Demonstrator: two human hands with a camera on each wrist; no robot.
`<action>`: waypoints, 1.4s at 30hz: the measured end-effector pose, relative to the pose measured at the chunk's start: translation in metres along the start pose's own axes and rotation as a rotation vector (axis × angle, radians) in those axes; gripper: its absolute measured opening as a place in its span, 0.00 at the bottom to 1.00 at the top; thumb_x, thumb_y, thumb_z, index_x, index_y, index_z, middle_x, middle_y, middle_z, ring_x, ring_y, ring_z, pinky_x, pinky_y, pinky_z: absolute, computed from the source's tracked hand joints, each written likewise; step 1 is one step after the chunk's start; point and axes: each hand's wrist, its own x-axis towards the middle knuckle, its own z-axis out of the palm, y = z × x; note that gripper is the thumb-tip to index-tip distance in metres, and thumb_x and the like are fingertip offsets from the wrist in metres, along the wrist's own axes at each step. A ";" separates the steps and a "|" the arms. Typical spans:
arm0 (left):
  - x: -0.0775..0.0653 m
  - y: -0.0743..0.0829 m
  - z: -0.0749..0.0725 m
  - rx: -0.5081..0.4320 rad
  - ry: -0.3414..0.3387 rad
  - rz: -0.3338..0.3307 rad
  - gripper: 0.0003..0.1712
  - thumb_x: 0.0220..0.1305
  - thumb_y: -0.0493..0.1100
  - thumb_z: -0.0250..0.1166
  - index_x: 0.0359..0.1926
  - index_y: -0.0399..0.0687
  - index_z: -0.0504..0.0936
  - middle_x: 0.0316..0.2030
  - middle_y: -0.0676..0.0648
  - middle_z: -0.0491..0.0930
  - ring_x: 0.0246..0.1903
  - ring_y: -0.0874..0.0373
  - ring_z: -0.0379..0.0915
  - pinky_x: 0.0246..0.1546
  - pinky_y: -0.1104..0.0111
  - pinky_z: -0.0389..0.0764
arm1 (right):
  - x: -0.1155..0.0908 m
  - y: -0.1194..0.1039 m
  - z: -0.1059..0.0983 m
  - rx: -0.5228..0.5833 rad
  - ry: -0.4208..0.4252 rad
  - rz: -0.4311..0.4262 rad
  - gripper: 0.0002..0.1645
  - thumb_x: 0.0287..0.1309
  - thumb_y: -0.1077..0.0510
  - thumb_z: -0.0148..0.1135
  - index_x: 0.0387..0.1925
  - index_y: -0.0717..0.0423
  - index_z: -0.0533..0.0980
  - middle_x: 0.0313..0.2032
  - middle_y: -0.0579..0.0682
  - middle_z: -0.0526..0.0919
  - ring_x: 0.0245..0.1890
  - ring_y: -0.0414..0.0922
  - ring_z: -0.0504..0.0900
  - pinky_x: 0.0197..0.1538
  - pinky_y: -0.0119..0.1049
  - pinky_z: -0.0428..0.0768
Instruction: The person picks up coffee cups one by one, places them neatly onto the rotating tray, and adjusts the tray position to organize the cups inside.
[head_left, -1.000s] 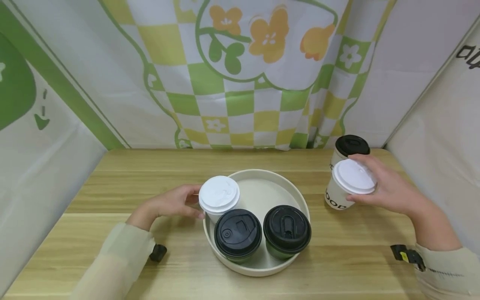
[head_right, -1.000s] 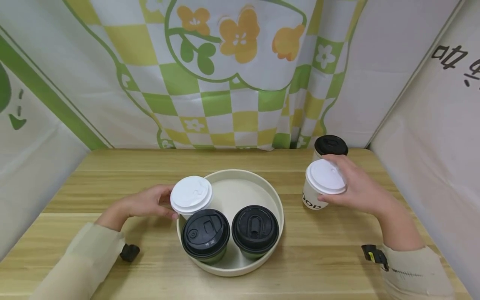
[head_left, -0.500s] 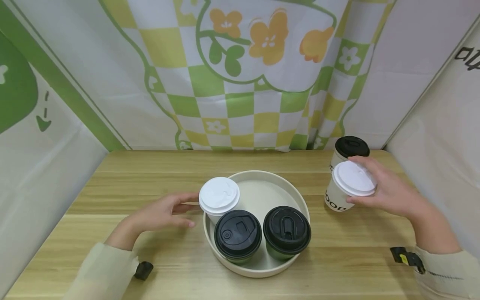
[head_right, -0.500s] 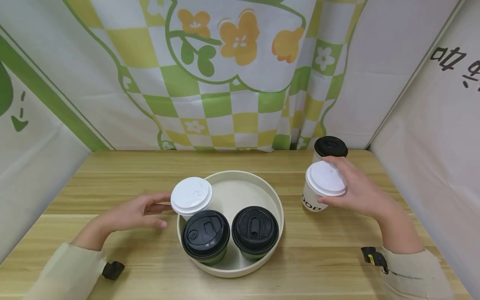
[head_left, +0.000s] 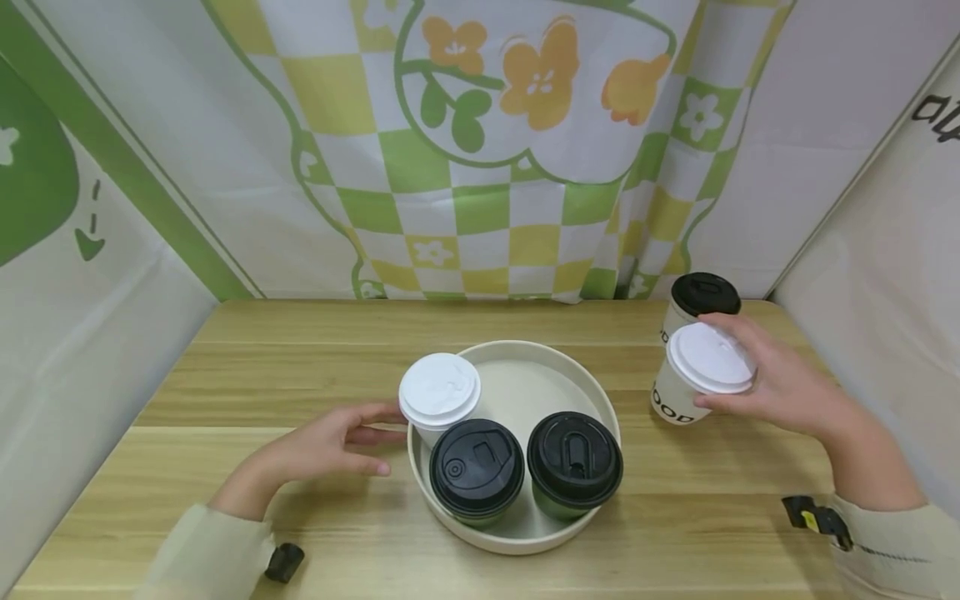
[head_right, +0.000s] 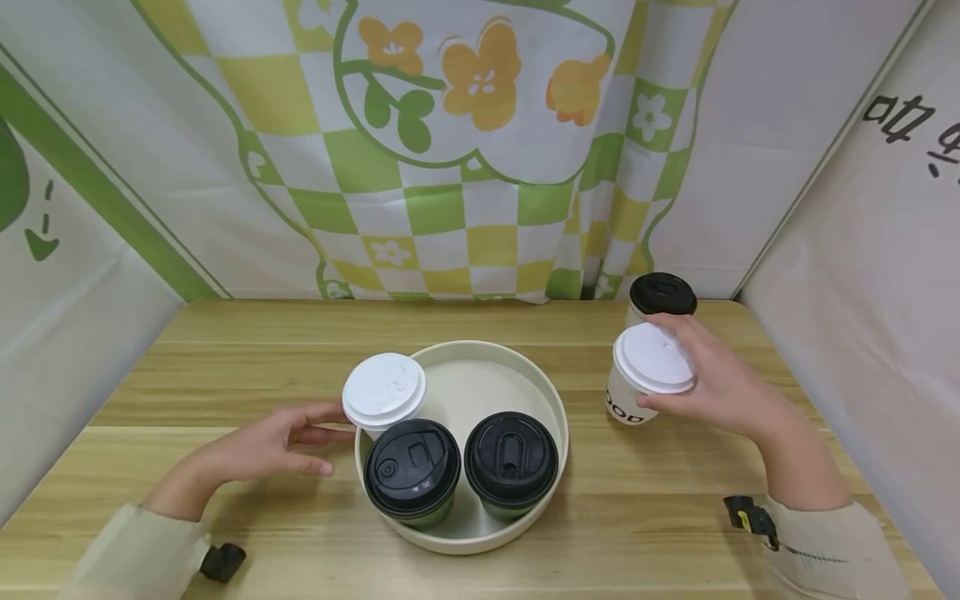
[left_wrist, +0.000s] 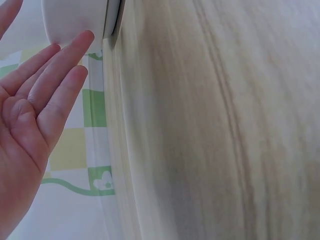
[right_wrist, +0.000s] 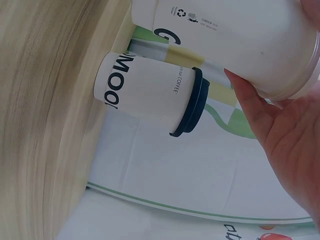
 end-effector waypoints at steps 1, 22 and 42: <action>0.000 0.000 0.000 0.003 0.003 -0.002 0.44 0.61 0.39 0.70 0.71 0.28 0.59 0.67 0.27 0.66 0.63 0.31 0.69 0.61 0.49 0.76 | 0.000 0.000 0.000 0.001 0.001 0.000 0.59 0.39 0.53 0.84 0.71 0.54 0.62 0.59 0.62 0.73 0.53 0.57 0.74 0.46 0.19 0.68; 0.016 0.001 -0.003 0.094 0.054 -0.036 0.43 0.59 0.44 0.73 0.69 0.29 0.64 0.65 0.30 0.70 0.63 0.35 0.72 0.64 0.52 0.75 | 0.000 0.000 0.003 0.003 0.013 -0.017 0.58 0.38 0.54 0.84 0.71 0.55 0.63 0.60 0.61 0.72 0.53 0.23 0.63 0.48 0.19 0.66; 0.028 -0.001 -0.008 0.060 0.073 -0.038 0.45 0.59 0.42 0.73 0.69 0.25 0.62 0.67 0.27 0.67 0.65 0.31 0.68 0.64 0.51 0.76 | -0.001 0.001 0.004 0.011 0.008 -0.022 0.59 0.37 0.54 0.85 0.70 0.52 0.63 0.60 0.61 0.73 0.53 0.23 0.63 0.48 0.14 0.64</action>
